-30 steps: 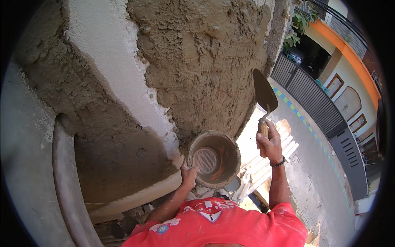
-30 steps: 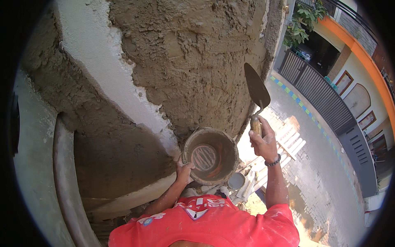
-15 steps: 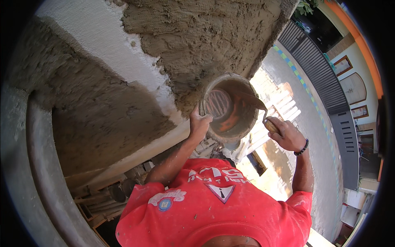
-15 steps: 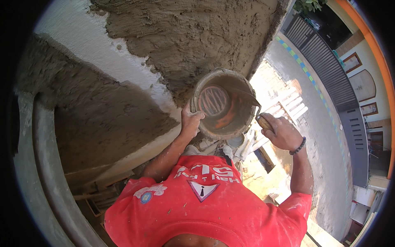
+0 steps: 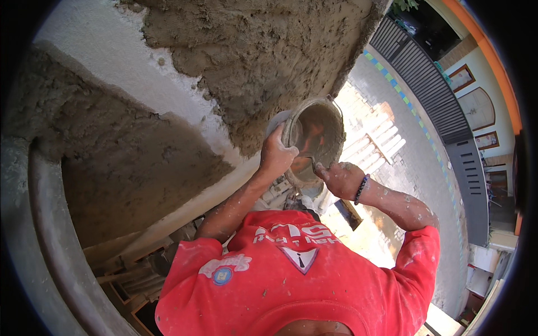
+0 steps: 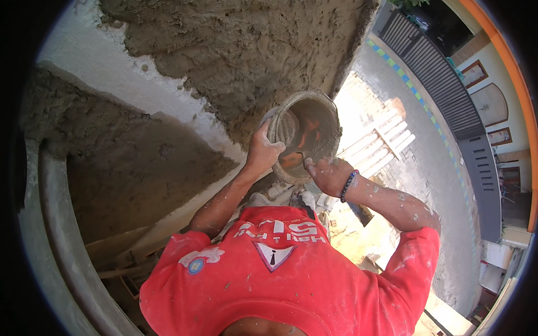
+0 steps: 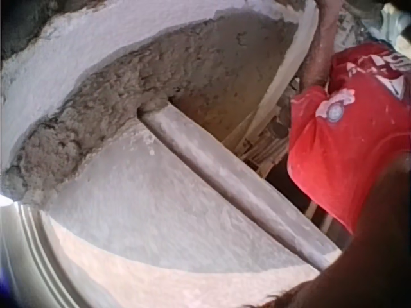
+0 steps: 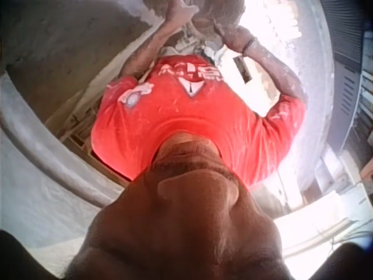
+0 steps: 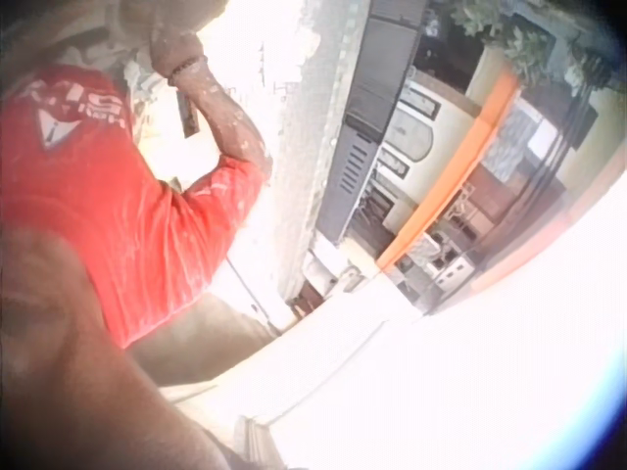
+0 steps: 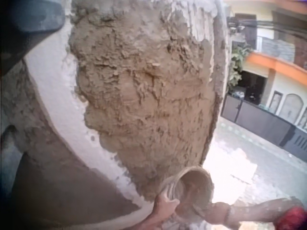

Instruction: The person applies mortar from a bucket onto a wall using a trowel and smooths the surface. They pick up mortar with the trowel, press it against the wall, and spread it across the surface.

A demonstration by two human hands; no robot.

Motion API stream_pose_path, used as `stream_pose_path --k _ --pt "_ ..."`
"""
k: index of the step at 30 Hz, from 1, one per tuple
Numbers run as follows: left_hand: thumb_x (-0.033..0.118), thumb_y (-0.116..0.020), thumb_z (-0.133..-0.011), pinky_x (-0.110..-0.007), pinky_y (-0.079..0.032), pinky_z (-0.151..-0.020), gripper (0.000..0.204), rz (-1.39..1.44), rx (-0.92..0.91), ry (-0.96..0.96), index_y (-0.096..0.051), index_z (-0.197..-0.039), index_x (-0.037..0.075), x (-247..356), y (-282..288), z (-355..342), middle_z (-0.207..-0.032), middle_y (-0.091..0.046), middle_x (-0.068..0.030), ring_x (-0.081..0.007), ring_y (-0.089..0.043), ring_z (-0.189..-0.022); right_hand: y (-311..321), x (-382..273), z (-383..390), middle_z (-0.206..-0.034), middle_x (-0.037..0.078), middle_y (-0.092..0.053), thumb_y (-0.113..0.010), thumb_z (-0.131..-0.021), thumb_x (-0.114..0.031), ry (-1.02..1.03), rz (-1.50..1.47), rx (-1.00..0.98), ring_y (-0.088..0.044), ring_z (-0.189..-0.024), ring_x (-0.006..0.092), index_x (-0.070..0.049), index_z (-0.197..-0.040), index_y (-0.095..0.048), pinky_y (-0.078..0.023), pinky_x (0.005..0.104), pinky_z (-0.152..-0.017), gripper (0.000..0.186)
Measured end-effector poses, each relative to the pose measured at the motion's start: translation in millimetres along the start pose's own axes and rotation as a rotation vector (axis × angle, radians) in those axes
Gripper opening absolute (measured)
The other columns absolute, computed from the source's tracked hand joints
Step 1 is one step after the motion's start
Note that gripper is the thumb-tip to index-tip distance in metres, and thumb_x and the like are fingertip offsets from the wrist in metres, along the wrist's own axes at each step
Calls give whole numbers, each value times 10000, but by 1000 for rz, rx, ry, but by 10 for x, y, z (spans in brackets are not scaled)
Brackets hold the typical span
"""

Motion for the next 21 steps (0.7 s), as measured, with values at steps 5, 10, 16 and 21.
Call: stream_pose_path --k 5,10,16,21 --pt "21 -596 -659 -357 -457 -912 614 51 -85 227 -521 -1267 -10 -197 80 77 -1099 -635 -193 -320 -619 -1022 256 422 202 -832 175 -645 -576 -864 -213 -156 -93 -111 -655 -799 346 -140 -1214 -546 -530 467 -718 359" --pt "21 -605 -663 -352 -441 -952 626 -28 -70 143 -509 -1280 -23 -58 -45 87 -1164 -614 -220 -347 -591 -1095 297 719 189 -826 197 -613 -488 -884 -139 -351 119 47 -659 -716 319 -25 -1172 -498 -544 422 -586 310" --pt "-5 -604 -668 -361 -425 -982 672 -12 115 -149 -477 -1327 -23 182 -192 131 -1245 -577 -241 -345 -557 -1175 -500 350 99 -784 227 -642 -439 -875 -123 -125 -34 -47 -669 -771 378 48 -1042 -524 -549 451 -640 253" --pt "-28 -597 -667 -357 -426 -989 672 61 73 -7 -466 -1325 -53 76 -111 246 -1301 -537 -249 -342 -546 -1198 439 446 522 -743 224 -609 -506 -917 -157 -312 -199 -40 -613 -729 424 -34 -1141 -461 -491 521 -642 259"
Point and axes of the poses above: each hand's wrist, its own z-axis away from the middle knuckle, its own y-axis out of the back of the hand, x = y × z, the point moved 9 cm from there along -z, towards the middle knuckle
